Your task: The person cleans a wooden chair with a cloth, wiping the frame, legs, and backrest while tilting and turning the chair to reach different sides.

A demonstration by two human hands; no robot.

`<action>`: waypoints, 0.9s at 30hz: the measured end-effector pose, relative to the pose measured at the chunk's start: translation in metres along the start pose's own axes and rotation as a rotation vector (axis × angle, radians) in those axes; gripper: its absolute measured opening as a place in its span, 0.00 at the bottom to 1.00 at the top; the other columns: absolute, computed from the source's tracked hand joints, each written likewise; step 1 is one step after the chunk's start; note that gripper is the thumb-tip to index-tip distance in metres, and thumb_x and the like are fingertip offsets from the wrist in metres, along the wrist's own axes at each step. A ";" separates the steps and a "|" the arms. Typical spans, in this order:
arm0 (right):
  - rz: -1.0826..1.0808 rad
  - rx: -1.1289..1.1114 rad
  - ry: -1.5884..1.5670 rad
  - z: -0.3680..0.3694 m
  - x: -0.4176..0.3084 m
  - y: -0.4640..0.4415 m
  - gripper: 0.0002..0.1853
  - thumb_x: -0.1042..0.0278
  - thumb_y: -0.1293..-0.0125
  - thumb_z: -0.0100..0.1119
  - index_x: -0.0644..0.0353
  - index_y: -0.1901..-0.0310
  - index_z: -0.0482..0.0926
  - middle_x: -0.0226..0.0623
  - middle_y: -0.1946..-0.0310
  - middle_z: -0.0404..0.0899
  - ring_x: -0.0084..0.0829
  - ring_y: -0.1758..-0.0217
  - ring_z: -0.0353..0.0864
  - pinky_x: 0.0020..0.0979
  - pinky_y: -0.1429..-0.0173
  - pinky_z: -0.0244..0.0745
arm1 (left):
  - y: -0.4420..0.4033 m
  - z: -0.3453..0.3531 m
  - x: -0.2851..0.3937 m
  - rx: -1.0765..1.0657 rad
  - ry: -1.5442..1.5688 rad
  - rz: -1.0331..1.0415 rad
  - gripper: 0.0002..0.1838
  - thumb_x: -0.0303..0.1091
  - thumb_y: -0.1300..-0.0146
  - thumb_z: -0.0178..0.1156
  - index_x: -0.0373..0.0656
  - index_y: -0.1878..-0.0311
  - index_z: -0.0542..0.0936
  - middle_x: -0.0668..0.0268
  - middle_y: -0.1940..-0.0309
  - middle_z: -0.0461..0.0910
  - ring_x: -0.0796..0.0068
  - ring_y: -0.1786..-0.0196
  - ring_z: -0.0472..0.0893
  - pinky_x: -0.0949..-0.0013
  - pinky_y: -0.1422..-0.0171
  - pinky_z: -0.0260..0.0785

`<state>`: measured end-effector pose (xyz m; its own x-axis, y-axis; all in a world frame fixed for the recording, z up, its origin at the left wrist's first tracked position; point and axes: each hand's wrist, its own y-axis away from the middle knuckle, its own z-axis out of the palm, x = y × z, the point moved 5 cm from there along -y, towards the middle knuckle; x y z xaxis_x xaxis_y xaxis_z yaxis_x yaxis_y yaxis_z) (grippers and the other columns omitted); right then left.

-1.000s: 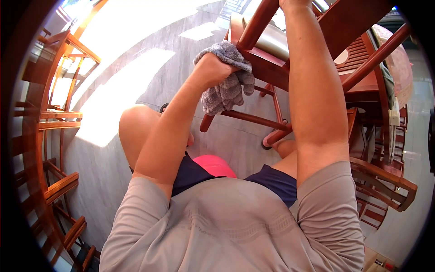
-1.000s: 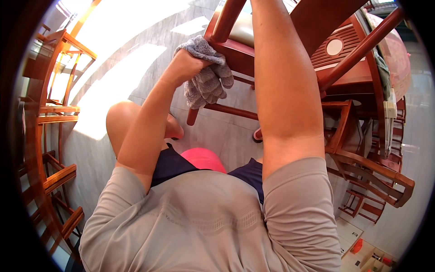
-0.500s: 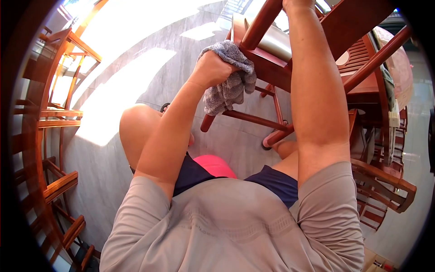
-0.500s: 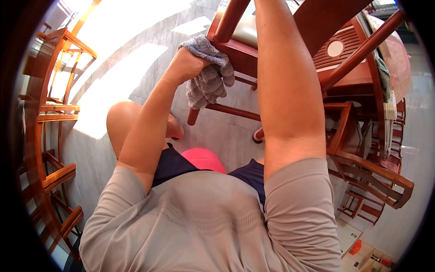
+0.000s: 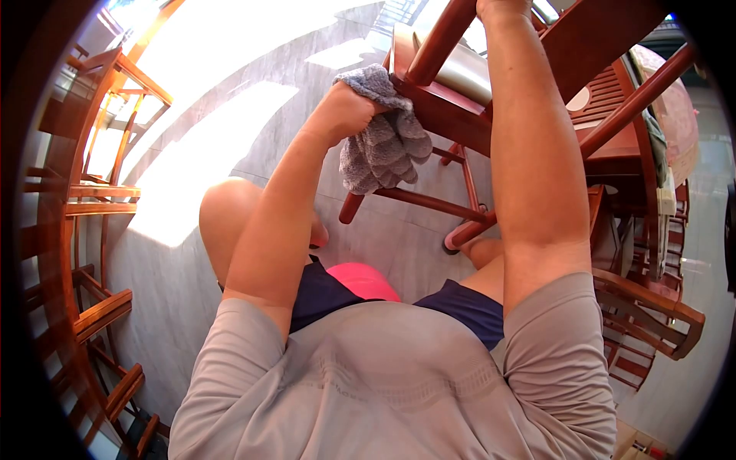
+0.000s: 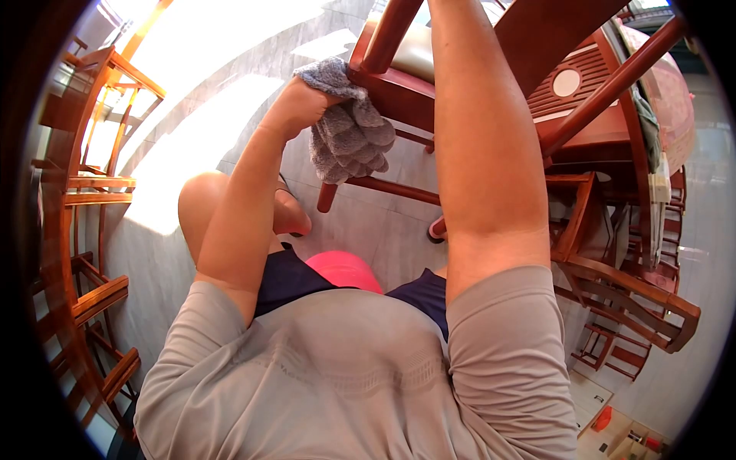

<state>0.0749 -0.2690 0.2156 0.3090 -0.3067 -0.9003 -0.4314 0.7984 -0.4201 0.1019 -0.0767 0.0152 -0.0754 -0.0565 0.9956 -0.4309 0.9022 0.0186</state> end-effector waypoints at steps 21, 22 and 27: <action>-0.009 -0.009 0.003 0.000 0.001 -0.002 0.10 0.69 0.41 0.67 0.62 0.64 0.74 0.31 0.80 0.73 0.26 0.86 0.72 0.32 0.82 0.70 | 0.010 0.053 0.009 0.529 -0.252 0.329 0.26 0.45 0.46 0.77 0.46 0.46 0.84 0.59 0.56 0.89 0.59 0.51 0.88 0.60 0.45 0.79; -0.018 -0.006 0.005 0.000 0.001 -0.003 0.10 0.69 0.41 0.67 0.61 0.64 0.75 0.31 0.80 0.73 0.26 0.85 0.72 0.32 0.82 0.70 | 0.009 0.050 0.008 0.506 -0.224 0.325 0.24 0.45 0.46 0.76 0.46 0.48 0.85 0.59 0.56 0.88 0.57 0.51 0.87 0.58 0.46 0.79; -0.008 -0.003 0.005 -0.001 0.002 -0.006 0.09 0.68 0.40 0.67 0.61 0.65 0.76 0.30 0.80 0.73 0.26 0.85 0.72 0.33 0.82 0.71 | -0.001 0.029 0.000 0.305 -0.260 0.281 0.20 0.47 0.42 0.72 0.48 0.50 0.87 0.57 0.56 0.88 0.52 0.51 0.86 0.56 0.46 0.79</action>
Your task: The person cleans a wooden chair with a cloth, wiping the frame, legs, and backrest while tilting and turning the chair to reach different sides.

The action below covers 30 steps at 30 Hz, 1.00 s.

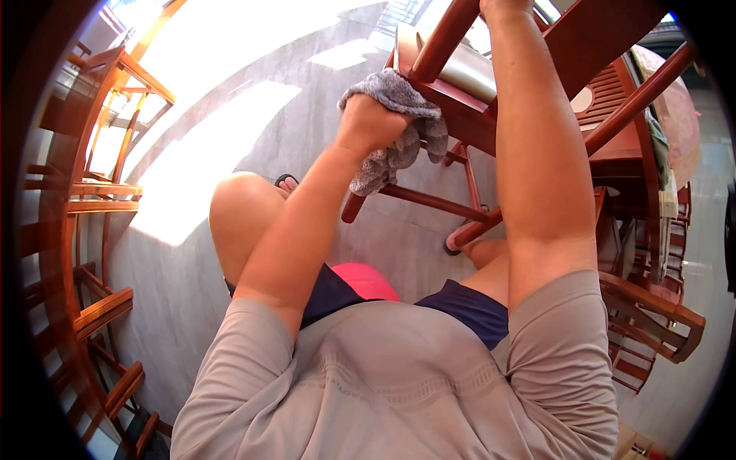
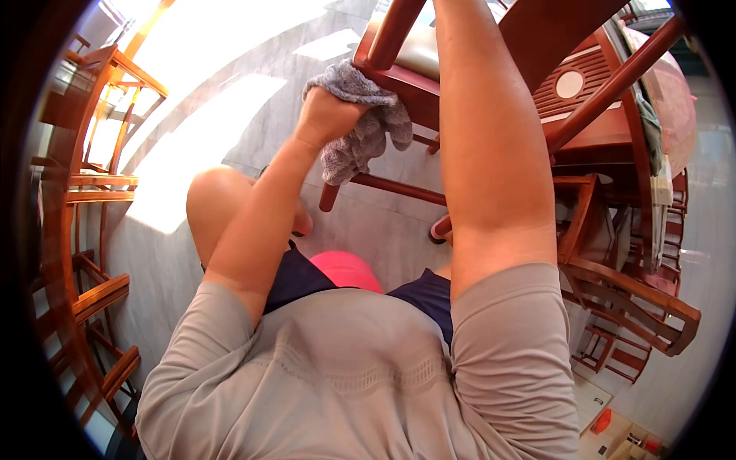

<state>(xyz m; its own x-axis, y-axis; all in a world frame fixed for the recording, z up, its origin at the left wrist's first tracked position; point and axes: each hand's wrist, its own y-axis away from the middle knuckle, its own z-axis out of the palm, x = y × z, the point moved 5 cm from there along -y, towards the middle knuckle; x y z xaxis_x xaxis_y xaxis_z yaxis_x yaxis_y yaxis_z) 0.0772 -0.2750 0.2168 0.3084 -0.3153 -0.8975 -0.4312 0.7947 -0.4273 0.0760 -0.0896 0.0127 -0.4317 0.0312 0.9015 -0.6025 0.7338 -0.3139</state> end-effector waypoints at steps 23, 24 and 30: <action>0.018 -0.003 0.028 0.001 0.000 -0.004 0.10 0.68 0.39 0.67 0.61 0.63 0.76 0.30 0.80 0.73 0.26 0.84 0.73 0.33 0.81 0.71 | -0.008 0.002 -0.024 -0.120 0.147 -0.118 0.22 0.33 0.39 0.76 0.39 0.43 0.85 0.66 0.50 0.88 0.74 0.48 0.84 0.66 0.41 0.77; 0.022 -0.009 0.029 0.002 -0.001 -0.004 0.10 0.68 0.39 0.67 0.61 0.64 0.76 0.30 0.80 0.73 0.26 0.84 0.73 0.33 0.81 0.71 | -0.007 0.001 -0.025 -0.078 0.125 -0.157 0.22 0.33 0.39 0.76 0.39 0.43 0.84 0.66 0.50 0.88 0.74 0.48 0.83 0.66 0.40 0.77; 0.015 -0.004 0.016 0.001 0.003 -0.007 0.09 0.68 0.40 0.68 0.61 0.64 0.76 0.30 0.80 0.73 0.25 0.85 0.73 0.33 0.81 0.71 | -0.012 -0.016 -0.023 -0.218 0.396 -0.300 0.22 0.35 0.38 0.76 0.40 0.42 0.84 0.66 0.49 0.87 0.75 0.46 0.83 0.66 0.39 0.77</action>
<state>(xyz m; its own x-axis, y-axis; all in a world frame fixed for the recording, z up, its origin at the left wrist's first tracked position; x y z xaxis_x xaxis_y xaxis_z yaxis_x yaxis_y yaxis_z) 0.0815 -0.2810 0.2174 0.2882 -0.3116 -0.9054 -0.4388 0.7975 -0.4141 0.1042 -0.0882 0.0002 0.0492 0.0216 0.9986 -0.4888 0.8724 0.0052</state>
